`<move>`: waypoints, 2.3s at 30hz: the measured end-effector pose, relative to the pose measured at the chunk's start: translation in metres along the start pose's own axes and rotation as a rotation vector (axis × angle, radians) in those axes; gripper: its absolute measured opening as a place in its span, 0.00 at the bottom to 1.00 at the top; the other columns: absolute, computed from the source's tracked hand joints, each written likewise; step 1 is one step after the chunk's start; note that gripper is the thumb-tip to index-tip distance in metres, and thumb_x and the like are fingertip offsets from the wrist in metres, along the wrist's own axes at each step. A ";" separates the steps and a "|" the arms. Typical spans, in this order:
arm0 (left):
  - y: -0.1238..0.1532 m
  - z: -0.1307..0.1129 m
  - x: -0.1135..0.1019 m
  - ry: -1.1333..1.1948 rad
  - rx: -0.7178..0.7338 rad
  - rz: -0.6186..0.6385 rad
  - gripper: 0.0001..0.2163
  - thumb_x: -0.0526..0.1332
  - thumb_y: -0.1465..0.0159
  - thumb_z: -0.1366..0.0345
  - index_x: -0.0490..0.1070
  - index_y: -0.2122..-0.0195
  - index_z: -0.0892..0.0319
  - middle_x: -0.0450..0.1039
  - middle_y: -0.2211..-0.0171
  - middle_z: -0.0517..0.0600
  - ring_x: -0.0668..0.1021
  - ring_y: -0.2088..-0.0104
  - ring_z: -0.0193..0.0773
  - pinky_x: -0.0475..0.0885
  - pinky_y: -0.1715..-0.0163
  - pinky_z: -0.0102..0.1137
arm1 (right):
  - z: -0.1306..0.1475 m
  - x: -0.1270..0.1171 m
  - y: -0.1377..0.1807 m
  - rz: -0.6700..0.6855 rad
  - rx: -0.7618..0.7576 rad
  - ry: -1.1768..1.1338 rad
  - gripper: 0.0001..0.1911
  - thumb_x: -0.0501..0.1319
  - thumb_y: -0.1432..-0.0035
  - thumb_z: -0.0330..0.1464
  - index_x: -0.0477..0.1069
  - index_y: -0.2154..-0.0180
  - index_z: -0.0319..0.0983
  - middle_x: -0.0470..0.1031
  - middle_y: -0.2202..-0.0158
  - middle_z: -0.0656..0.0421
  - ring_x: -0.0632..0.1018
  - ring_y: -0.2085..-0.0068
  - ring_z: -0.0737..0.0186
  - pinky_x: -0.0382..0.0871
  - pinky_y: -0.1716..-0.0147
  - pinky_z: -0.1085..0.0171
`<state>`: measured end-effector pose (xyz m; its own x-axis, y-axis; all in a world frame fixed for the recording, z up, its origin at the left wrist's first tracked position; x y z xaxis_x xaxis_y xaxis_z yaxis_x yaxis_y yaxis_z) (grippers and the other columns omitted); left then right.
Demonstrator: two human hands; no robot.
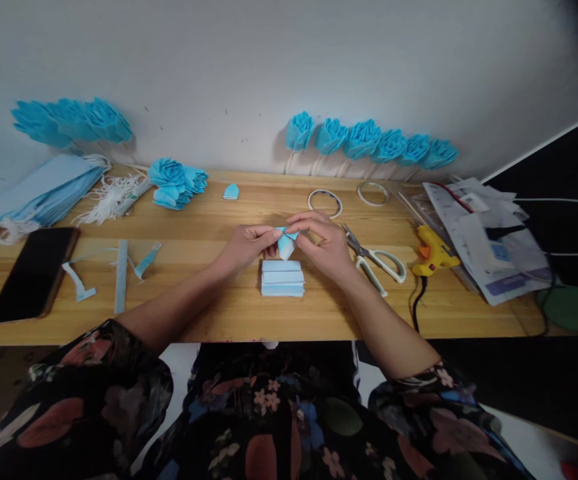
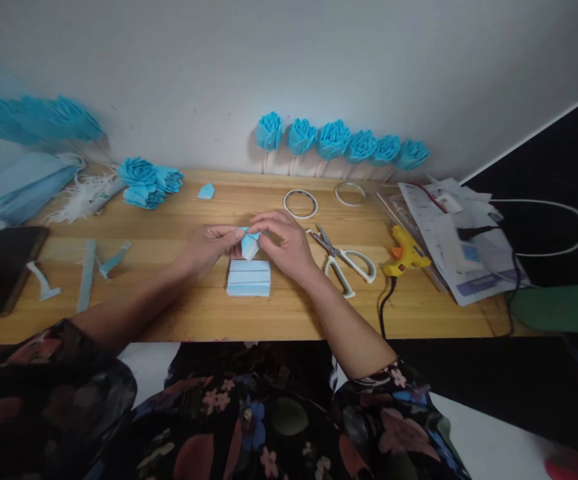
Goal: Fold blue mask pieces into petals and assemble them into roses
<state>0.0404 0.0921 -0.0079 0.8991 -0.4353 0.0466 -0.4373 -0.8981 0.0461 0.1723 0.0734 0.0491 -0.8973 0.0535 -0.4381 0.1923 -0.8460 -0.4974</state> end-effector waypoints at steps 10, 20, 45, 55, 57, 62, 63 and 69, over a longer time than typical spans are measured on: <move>-0.003 -0.003 -0.014 -0.031 0.054 -0.133 0.15 0.63 0.40 0.56 0.71 0.79 0.60 0.68 0.82 0.45 0.69 0.78 0.29 0.65 0.75 0.27 | -0.028 0.008 0.007 0.087 0.325 -0.369 0.19 0.59 0.38 0.45 0.74 0.49 0.46 0.79 0.52 0.56 0.77 0.51 0.57 0.71 0.52 0.57; 0.002 -0.013 -0.014 -0.145 0.123 -0.170 0.14 0.62 0.41 0.54 0.73 0.76 0.59 0.68 0.81 0.44 0.69 0.78 0.30 0.66 0.75 0.27 | -0.042 0.031 0.016 0.187 0.489 -0.447 0.20 0.67 0.48 0.50 0.72 0.71 0.40 0.73 0.75 0.61 0.70 0.74 0.68 0.64 0.74 0.65; -0.001 -0.003 -0.007 -0.141 0.044 -0.106 0.12 0.64 0.42 0.55 0.75 0.72 0.61 0.75 0.76 0.47 0.71 0.76 0.28 0.68 0.74 0.25 | -0.036 0.012 0.010 0.093 0.350 -0.215 0.18 0.61 0.40 0.44 0.66 0.74 0.40 0.62 0.77 0.65 0.63 0.74 0.68 0.55 0.72 0.65; -0.001 -0.002 0.001 -0.157 0.075 -0.016 0.14 0.64 0.42 0.54 0.72 0.75 0.61 0.70 0.78 0.45 0.70 0.76 0.28 0.66 0.73 0.25 | -0.030 0.016 0.009 0.142 0.322 -0.226 0.18 0.62 0.40 0.45 0.65 0.75 0.40 0.61 0.77 0.65 0.62 0.74 0.68 0.54 0.72 0.65; -0.001 -0.001 0.001 -0.167 0.078 -0.016 0.14 0.64 0.42 0.54 0.71 0.75 0.61 0.70 0.78 0.45 0.69 0.76 0.29 0.66 0.74 0.26 | -0.029 0.017 0.009 0.140 0.331 -0.258 0.18 0.61 0.40 0.46 0.66 0.74 0.40 0.61 0.77 0.65 0.62 0.74 0.68 0.54 0.72 0.65; 0.001 -0.003 0.003 -0.199 0.088 0.005 0.16 0.64 0.42 0.53 0.69 0.77 0.60 0.67 0.80 0.44 0.68 0.77 0.29 0.64 0.75 0.26 | -0.031 0.016 0.009 0.095 0.359 -0.266 0.19 0.64 0.43 0.48 0.68 0.73 0.40 0.61 0.77 0.65 0.61 0.75 0.69 0.54 0.74 0.66; 0.001 -0.003 0.003 -0.201 0.089 0.013 0.16 0.64 0.42 0.53 0.69 0.78 0.60 0.67 0.80 0.44 0.67 0.77 0.29 0.64 0.75 0.26 | -0.032 0.014 0.009 0.079 0.362 -0.261 0.19 0.64 0.43 0.48 0.67 0.74 0.40 0.61 0.78 0.65 0.61 0.74 0.69 0.54 0.74 0.66; -0.001 -0.004 -0.002 -0.187 0.094 -0.043 0.16 0.64 0.42 0.54 0.69 0.79 0.60 0.66 0.80 0.43 0.66 0.78 0.28 0.62 0.76 0.26 | -0.029 0.010 0.006 0.082 0.312 -0.259 0.23 0.55 0.36 0.48 0.64 0.77 0.40 0.63 0.77 0.63 0.65 0.73 0.67 0.58 0.71 0.65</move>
<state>0.0389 0.0942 -0.0042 0.9090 -0.3927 -0.1393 -0.4025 -0.9140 -0.0501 0.1762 0.0841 0.0205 -0.9620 -0.1221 -0.2443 0.1733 -0.9642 -0.2005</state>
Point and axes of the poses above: each hand's wrist, its own y-axis away from the middle knuckle, its own x-axis out of the palm, z = x × y, the point moved 9 cm from there along -y, towards the middle knuckle
